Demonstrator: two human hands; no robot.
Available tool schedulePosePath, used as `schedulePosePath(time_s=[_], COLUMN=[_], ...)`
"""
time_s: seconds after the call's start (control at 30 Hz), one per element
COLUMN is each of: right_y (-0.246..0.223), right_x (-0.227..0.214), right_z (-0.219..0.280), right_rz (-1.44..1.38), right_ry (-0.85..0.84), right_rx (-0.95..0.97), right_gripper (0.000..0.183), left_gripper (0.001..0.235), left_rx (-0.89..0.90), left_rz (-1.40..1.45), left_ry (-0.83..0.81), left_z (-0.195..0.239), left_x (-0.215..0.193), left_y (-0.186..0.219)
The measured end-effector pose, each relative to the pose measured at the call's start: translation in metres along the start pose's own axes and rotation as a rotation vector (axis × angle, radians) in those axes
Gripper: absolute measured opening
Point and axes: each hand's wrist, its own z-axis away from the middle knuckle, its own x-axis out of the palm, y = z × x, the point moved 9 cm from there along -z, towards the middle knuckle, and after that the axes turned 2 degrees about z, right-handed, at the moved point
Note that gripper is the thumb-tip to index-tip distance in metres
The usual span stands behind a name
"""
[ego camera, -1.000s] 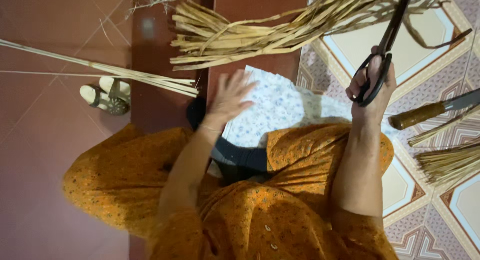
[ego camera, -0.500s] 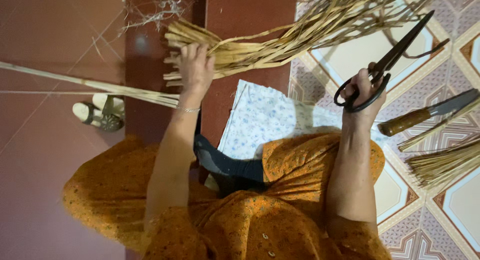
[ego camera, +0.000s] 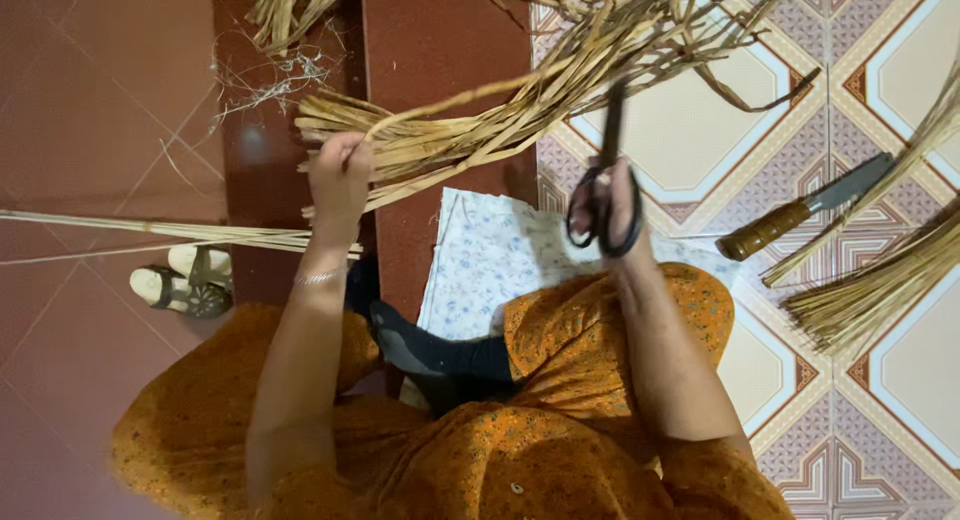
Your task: The person sits on a tiled floor and processes dried plant fibers. They align and bundle the fibers, tie them with string, and trim the ends with scissors. A knife and additional fiber bundles are visible nearby.
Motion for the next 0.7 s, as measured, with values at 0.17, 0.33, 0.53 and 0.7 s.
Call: schedulePosePath(time_s=[0.17, 0.33, 0.53, 0.7], right_y=[0.01, -0.025, -0.042, -0.047], right_x=[0.032, -0.012, -0.046, -0.04], right_z=[0.015, 0.008, 0.013, 0.003], right_rz=[-0.088, -0.167, -0.176, -0.078], right_ry=[-0.113, 0.18, 0.239, 0.228], right_rx=[0.081, -0.007, -0.042, -0.099], right_gripper=[0.073, 0.07, 0.062, 0.058], left_gripper=[0.026, 0.033, 0.033, 0.028], left_rx=[-0.257, -0.123, -0.046, 0.537], left_rz=[-0.074, -0.55, -0.691, -0.506], left_ry=[-0.129, -0.942, -0.754, -0.208], left_z=[0.04, 0.107, 0.069, 0.005], left_x=[0.003, 0.094, 0.158, 0.216], left_y=[-0.02, -0.061, -0.066, 0.006])
